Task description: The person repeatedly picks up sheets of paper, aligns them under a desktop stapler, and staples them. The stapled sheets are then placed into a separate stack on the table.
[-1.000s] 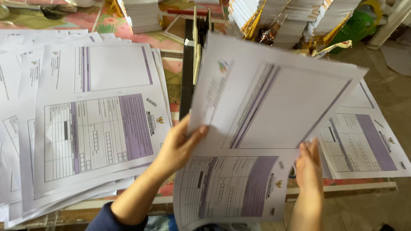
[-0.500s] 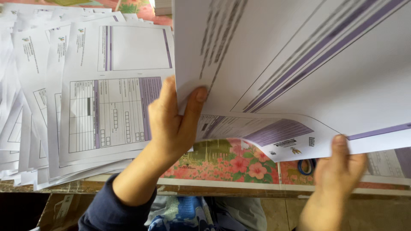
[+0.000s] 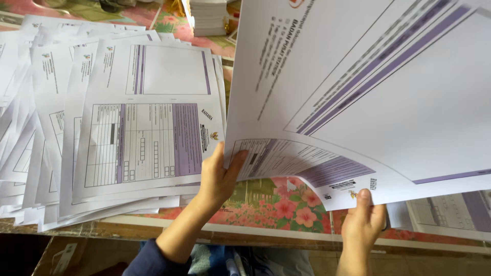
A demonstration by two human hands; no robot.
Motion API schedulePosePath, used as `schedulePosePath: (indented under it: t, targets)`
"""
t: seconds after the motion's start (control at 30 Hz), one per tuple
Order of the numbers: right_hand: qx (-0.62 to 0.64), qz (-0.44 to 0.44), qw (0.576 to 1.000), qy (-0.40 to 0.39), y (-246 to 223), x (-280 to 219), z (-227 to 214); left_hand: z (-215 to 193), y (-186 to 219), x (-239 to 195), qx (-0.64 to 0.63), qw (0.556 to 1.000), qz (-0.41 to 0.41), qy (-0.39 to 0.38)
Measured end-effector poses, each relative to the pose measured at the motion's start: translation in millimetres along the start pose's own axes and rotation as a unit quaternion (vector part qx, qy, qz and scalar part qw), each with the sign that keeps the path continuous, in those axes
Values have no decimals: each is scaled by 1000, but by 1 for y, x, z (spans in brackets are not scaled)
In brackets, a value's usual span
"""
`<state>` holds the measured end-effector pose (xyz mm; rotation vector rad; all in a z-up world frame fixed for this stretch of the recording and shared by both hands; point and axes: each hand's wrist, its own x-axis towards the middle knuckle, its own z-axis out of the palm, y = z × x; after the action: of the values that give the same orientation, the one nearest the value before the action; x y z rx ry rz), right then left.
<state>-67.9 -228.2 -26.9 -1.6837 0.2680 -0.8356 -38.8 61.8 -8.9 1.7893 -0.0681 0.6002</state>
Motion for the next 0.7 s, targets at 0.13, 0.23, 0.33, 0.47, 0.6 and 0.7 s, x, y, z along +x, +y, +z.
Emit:
schedulePosePath:
  t: [0.13, 0.23, 0.33, 0.47, 0.6, 0.7]
  targets:
    - [-147, -86, 984, -48, -48, -4, 8, -11, -21, -3, 79, 989, -123, 7]
    - [-64, -59, 987, -137, -64, -8, 21, -69, 3, -1, 44, 963, -262, 49]
    - [-115, -62, 958, -255, -49, -25, 49, -128, 28, -20, 39, 953, -290, 74]
    - [-117, -1, 899, -422, -53, -54, 97, -177, 38, -35, 72, 913, -393, 85]
    - [-35, 186, 844, -502, -36, -63, 126, -189, 44, -40, -17, 870, -485, 90]
    - [5, 274, 837, -474, -1, -56, 126, -181, 17, -37, -65, 871, -482, 70]
